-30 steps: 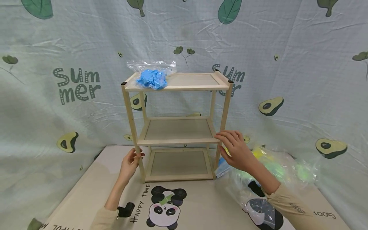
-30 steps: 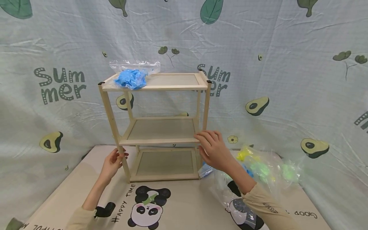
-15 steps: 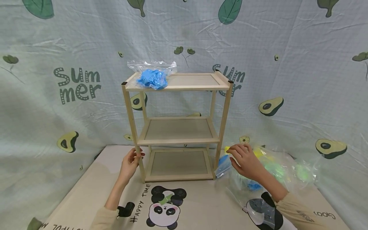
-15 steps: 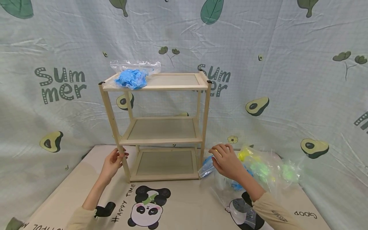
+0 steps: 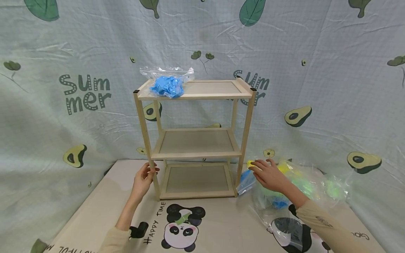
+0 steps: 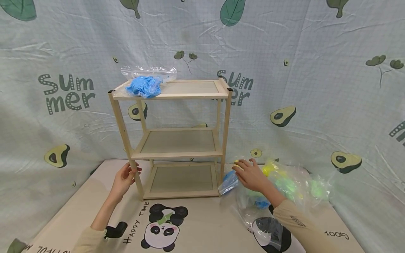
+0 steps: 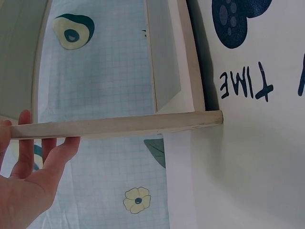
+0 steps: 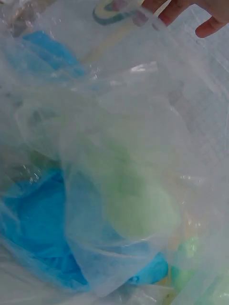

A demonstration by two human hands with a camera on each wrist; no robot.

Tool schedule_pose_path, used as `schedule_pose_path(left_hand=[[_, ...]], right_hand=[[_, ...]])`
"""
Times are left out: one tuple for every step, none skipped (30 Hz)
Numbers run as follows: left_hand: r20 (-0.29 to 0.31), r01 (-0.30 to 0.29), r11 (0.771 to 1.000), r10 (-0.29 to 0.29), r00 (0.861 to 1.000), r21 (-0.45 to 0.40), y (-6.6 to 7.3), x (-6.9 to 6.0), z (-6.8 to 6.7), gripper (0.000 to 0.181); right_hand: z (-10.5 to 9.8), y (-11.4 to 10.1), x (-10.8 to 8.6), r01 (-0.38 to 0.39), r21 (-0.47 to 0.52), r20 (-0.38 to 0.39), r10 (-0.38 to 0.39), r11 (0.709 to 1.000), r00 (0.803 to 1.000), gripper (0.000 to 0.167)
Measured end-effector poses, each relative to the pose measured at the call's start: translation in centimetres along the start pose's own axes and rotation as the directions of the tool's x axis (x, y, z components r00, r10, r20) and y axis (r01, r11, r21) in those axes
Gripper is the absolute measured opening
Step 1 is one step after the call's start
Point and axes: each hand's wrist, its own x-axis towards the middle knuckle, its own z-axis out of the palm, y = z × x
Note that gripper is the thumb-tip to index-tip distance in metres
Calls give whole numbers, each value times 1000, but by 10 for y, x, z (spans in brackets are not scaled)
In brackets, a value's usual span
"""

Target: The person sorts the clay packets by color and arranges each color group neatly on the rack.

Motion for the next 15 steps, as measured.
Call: schedule_pose_path(left_hand=[[0,0,1000,0,1000,0,0,0,0,25],[-1,-1,1000,1,1000,0,0,0,0,25],[-3,-2,1000,2,1000,0,0,1,-1,25],[-4,-4,1000,4,1000,-1,0,1,-1,25],[-6,-7,1000,7,1000,-1,0,1,-1,25],[-7,-10,1000,10,1000,-1,0,1,-1,25],[-7,-11,1000,11,1000,0,0,2,-1,25],[-6,-11,1000,11,1000,0,0,2,-1,25],[-5,-12,1000,12,1000,-1,0,1,-1,25],[-3,-12,1000,12,1000,-3,0,1,-1,25],[0,-10,1000,10,1000,-5,0,1,-1,25],[3,-9,1000,9,1000,-6,0,1,-1,25],[6,-7,1000,7,1000,-7,0,1,-1,26],[9,-4,1000,4,1000,-8,0,0,-1,26],[10,-3,1000,3,1000,-8,1,0,0,26]], right_hand=[[2,1,0,-1,10,12,1,1000,1000,28],[4,2,0,-3,24,19,3,1000,1000,25],[5,3,0,-4,39,25,3,999,1000,23],[7,3,1,-5,52,32,3,999,999,22],[9,3,1,-5,51,35,3,999,999,22],[10,4,1,-5,60,40,2,998,999,24],[12,4,2,-5,66,48,2,998,999,25],[14,5,2,-6,62,58,2,998,998,27],[15,5,2,-7,61,72,2,998,997,27],[16,5,3,-8,55,91,3,998,996,26],[17,5,3,-9,51,113,3,999,994,25],[19,5,4,-12,57,142,4,998,990,25],[19,5,5,-14,49,172,6,999,985,24],[19,5,6,-12,39,201,4,999,980,25],[19,4,7,-11,34,228,3,999,974,25]])
